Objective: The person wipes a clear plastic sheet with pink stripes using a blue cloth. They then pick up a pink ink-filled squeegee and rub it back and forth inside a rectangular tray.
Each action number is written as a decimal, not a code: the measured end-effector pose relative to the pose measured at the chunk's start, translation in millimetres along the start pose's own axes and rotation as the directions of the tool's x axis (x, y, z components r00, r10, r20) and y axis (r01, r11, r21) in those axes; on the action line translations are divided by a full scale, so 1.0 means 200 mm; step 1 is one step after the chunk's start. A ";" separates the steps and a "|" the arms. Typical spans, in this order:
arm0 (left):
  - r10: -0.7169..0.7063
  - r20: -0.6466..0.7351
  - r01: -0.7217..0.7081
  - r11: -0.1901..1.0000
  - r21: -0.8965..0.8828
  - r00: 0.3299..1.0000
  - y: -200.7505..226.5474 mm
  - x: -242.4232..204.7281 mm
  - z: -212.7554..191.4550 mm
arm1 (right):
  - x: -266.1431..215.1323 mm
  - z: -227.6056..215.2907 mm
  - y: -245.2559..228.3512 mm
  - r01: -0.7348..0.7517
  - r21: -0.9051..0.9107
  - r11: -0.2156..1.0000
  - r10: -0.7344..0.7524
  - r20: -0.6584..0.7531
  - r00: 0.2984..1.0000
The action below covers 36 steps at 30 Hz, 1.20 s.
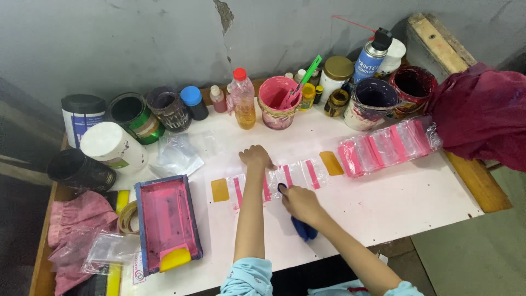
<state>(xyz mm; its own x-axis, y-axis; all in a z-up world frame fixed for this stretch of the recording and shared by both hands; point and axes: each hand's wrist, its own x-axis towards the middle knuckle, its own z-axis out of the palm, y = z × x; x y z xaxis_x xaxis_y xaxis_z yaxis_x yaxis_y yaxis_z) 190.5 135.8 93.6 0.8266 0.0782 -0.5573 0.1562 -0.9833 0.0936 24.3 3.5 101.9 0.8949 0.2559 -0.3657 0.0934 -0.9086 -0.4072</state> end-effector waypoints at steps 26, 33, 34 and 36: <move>-0.074 0.109 0.056 0.986 0.157 0.991 0.02 0.14 0.05 | -0.01 0.72 0.31 -0.293 -0.306 0.906 0.205 -0.288 0.935; -0.077 0.119 0.059 0.988 0.145 0.990 0.03 0.08 0.01 | 0.01 0.81 0.14 -0.016 -0.381 0.924 -0.158 -0.419 0.894; -0.077 0.119 0.060 0.987 0.146 0.990 0.02 0.10 0.03 | 0.00 0.80 0.12 -0.015 -0.380 0.925 -0.158 -0.419 0.894; -0.071 0.088 0.059 0.989 0.135 0.994 0.02 0.12 0.05 | -0.02 0.77 0.07 0.022 -0.425 0.905 -0.167 -0.306 0.937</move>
<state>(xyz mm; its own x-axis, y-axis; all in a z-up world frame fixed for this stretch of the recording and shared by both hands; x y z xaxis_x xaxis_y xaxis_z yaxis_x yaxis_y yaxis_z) 205.3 133.0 71.4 0.7624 0.1335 -0.6332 0.1301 -0.9901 -0.0521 -44.6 40.6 -32.2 0.9568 0.2903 -0.0189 0.2899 -0.9568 -0.0203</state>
